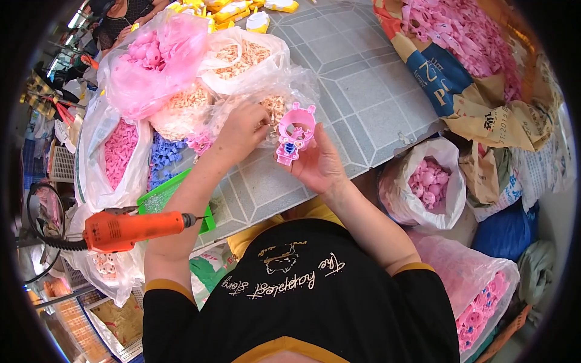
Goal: Assembling small plastic dolls and attaching decorative elements using a hot glue gun.
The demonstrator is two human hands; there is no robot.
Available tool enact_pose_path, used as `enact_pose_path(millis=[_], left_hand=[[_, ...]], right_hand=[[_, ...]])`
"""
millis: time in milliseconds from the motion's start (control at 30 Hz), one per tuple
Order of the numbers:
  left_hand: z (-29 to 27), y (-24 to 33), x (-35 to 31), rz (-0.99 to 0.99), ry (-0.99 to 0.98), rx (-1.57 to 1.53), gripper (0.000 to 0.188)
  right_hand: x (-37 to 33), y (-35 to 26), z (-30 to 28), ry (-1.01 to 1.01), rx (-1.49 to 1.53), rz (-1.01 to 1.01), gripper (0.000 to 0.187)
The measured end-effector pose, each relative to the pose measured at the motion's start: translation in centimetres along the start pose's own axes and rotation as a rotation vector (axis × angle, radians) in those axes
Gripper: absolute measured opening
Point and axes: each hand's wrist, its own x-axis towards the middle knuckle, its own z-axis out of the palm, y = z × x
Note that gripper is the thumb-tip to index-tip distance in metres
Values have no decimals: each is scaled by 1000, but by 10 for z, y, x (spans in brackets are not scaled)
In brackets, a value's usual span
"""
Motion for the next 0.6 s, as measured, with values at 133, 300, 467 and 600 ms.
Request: enact_pose_path(millis=[133,300,467,600], left_hand=[[-6,8,-1,-110,-61,-16,16],[-12,9,-13,-535,90,-735,28],[-34,9,-26,-757,140,-1084,31],[-51,14,-42,-792,250,-1316,34]], right_hand=[[-2,0,1,11,-6,-8,75],[-1,0,3,-14,-34,8,75],[-3,5,-3,10,-112,-3,75],[-10,8,-3,10,-294,30,73]])
